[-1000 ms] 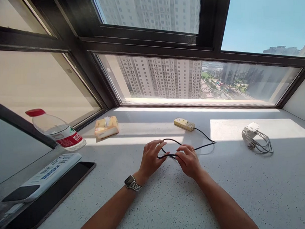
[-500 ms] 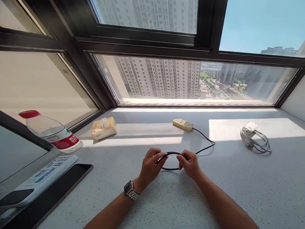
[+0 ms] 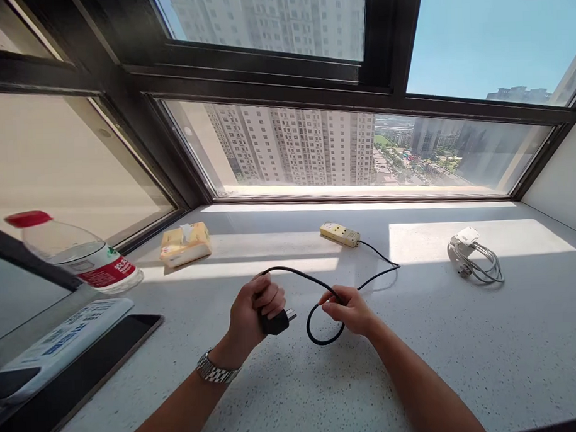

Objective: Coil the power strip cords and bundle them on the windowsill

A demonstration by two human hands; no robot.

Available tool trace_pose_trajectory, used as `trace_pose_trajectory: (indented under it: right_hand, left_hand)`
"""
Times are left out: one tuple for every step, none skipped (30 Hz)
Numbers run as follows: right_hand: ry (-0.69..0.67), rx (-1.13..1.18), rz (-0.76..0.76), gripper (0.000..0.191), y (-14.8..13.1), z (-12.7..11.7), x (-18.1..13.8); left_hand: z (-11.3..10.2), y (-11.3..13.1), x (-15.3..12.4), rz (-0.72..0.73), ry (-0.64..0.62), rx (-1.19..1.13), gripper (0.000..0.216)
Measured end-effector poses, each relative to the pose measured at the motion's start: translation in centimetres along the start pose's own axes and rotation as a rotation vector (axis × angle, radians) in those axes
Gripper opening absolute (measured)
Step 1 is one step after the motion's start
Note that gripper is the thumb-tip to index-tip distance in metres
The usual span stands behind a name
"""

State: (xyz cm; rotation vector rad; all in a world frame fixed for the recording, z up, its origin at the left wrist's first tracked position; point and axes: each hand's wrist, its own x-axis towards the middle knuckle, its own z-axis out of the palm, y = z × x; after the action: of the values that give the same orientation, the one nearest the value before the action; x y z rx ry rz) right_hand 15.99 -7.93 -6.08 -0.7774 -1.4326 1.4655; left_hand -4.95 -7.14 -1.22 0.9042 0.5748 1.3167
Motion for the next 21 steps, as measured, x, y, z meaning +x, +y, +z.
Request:
trace_pose_trajectory:
  right_hand:
    - [-0.012,0.027,0.031,0.03,0.0,-0.2,0.0]
    - [-0.019,0.055,0.053,0.029,0.1,-0.3,-0.1]
    - [-0.022,0.089,0.061,0.029,0.1,-0.3,-0.1]
    - [-0.026,0.135,0.059,0.028,0.2,-0.2,-0.1]
    - [-0.04,0.194,0.056,0.028,0.2,-0.1,-0.2]
    - [-0.069,0.26,0.057,0.028,0.3,0.1,-0.2]
    - [-0.108,0.332,0.063,0.029,0.3,0.3,-0.2]
    - [-0.153,0.406,0.071,0.03,0.3,0.5,-0.3]
    - [-0.197,0.474,0.08,0.031,0.2,0.7,-0.3]
    - [-0.227,0.529,0.084,0.031,0.2,0.9,-0.4]
    - [-0.247,0.567,0.085,0.03,0.1,1.1,-0.4]
    - [-0.256,0.588,0.087,0.029,0.1,1.2,-0.4]
    - [-0.265,0.593,0.099,0.028,0.1,1.3,-0.4]
    - [-0.276,0.583,0.115,0.027,0.0,1.4,-0.4]
    - [-0.294,0.564,0.129,0.027,0.1,1.4,-0.4]
    - [-0.315,0.541,0.138,0.026,0.1,1.5,-0.4]
    - [-0.334,0.521,0.139,0.026,0.1,1.6,-0.4]
    - [-0.353,0.499,0.132,0.027,0.2,1.7,-0.5]
    - [-0.381,0.468,0.128,0.029,0.2,2.0,-0.7]
    - [-0.419,0.417,0.137,0.032,0.1,2.3,-0.9]
    - [-0.467,0.33,0.16,0.034,0.1,2.7,-1.1]
  left_hand:
    - [0.1,0.9,-0.1,-0.058,-0.028,-0.117,0.044]
    - [0.3,1.8,-0.2,-0.098,-0.058,-0.221,0.045]
    - [0.6,2.6,-0.3,-0.117,-0.086,-0.309,0.045]
    - [1.0,3.4,-0.4,-0.12,-0.105,-0.38,0.045]
    - [1.6,4.2,-0.6,-0.11,-0.11,-0.436,0.045]
    - [2.3,4.9,-0.7,-0.093,-0.104,-0.481,0.044]
    - [3.1,5.5,-0.7,-0.078,-0.085,-0.517,0.042]
    - [4.0,6.1,-0.6,-0.06,-0.057,-0.547,0.04]
    - [4.9,6.5,-0.4,-0.033,-0.028,-0.575,0.037]
    - [5.8,6.9,-0.1,-0.001,0.0,-0.595,0.036]
    - [6.5,7.2,0.3,0.041,0.028,-0.601,0.034]
    - [7.0,7.4,0.7,0.09,0.057,-0.588,0.033]
    - [7.5,7.4,1.2,0.145,0.091,-0.551,0.031]
    - [7.7,7.3,1.6,0.209,0.129,-0.493,0.029]
    - [7.8,7.2,2.0,0.277,0.165,-0.415,0.026]
    - [7.9,6.9,2.2,0.35,0.19,-0.325,0.024]
    - [7.9,6.7,2.4,0.427,0.2,-0.228,0.023]
    - [7.8,6.6,2.4,0.506,0.197,-0.126,0.023]
    - [7.7,6.5,2.4,0.588,0.187,-0.025,0.023]
    - [7.5,6.6,2.3,0.672,0.174,0.074,0.023]
    - [7.3,6.8,2.2,0.756,0.163,0.167,0.023]
